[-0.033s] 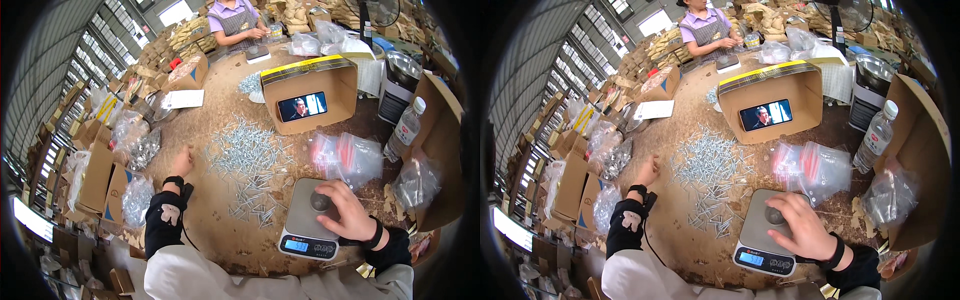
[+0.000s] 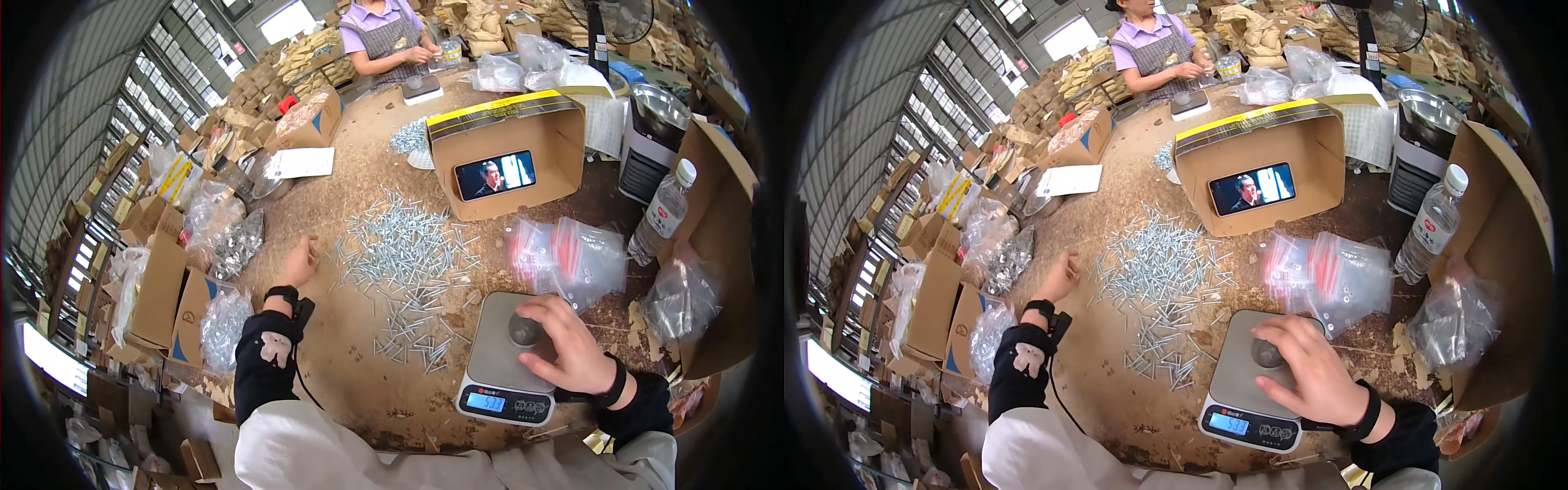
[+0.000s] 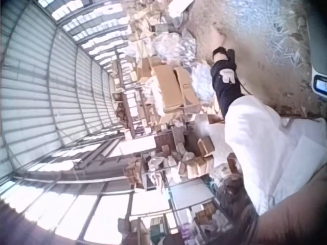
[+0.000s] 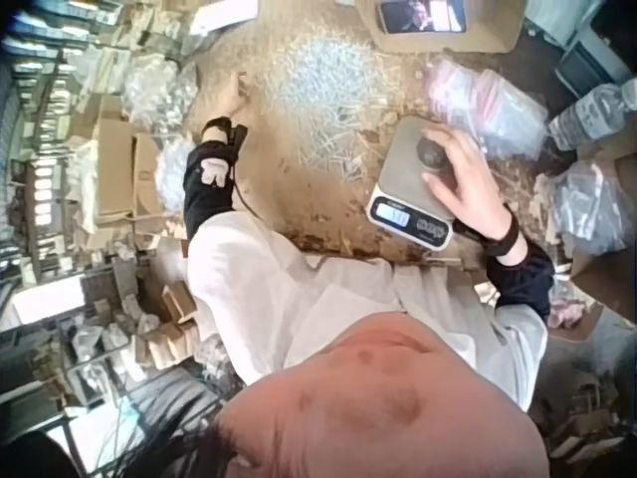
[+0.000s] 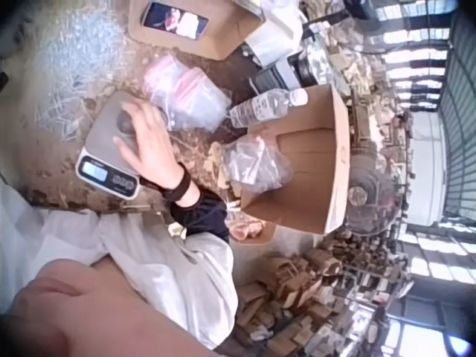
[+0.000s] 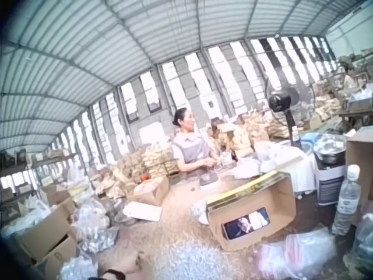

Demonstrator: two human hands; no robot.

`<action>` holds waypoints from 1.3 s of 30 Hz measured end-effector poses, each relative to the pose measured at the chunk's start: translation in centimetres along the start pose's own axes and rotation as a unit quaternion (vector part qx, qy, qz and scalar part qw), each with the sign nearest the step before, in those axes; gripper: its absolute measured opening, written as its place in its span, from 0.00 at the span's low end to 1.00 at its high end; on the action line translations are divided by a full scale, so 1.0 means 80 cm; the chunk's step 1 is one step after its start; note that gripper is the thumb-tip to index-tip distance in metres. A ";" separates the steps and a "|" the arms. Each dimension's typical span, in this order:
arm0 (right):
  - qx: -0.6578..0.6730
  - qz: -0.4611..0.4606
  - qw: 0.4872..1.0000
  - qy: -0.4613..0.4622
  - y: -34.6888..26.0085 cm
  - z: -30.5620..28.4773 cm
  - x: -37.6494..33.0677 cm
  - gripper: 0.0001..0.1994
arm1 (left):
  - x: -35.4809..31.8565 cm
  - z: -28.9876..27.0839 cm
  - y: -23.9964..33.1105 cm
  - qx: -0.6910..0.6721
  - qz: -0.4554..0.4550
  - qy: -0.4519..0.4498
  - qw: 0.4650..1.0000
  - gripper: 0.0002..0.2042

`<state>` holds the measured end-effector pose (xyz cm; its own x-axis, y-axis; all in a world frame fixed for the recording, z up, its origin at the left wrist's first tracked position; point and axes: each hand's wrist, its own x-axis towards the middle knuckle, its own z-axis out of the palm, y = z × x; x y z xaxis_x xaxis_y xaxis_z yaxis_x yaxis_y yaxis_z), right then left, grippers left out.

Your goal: The person repeatedly scoops nails from a table pile onto a digital scale, then transfers them into small plastic bags. They seal each bag and place it aside while continuing the cycle. A smartphone playing a video is visible on the table.

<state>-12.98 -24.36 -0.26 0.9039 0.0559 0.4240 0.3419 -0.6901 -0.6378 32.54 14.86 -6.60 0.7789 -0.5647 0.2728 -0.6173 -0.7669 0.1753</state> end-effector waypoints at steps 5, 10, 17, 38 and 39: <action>-0.018 0.002 1.000 0.008 0.001 -0.004 -0.002 0.27 | 0.095 -0.115 0.011 0.127 0.053 0.257 0.957 0.23; -0.032 -0.004 0.999 0.017 -0.001 -0.008 0.001 0.28 | 0.080 -0.128 -0.035 0.026 -0.034 0.122 0.992 0.22; -0.042 -0.022 0.999 -0.009 -0.004 -0.001 -0.003 0.28 | -0.037 0.047 0.044 0.003 -0.121 -0.112 0.986 0.38; -0.044 -0.062 0.997 0.005 0.003 -0.001 -0.001 0.27 | -0.065 0.043 0.190 -0.416 0.105 -0.186 0.884 0.26; -0.045 -0.064 0.997 0.006 0.004 -0.001 -0.001 0.27 | -0.070 0.040 0.194 -0.417 0.114 -0.186 0.882 0.25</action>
<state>-12.98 -24.64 -0.43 0.8508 0.1399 0.5065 0.4297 -0.7399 -0.5176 18.94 5.14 -8.48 0.5111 -0.8550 0.0882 -0.5075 -0.2174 0.8338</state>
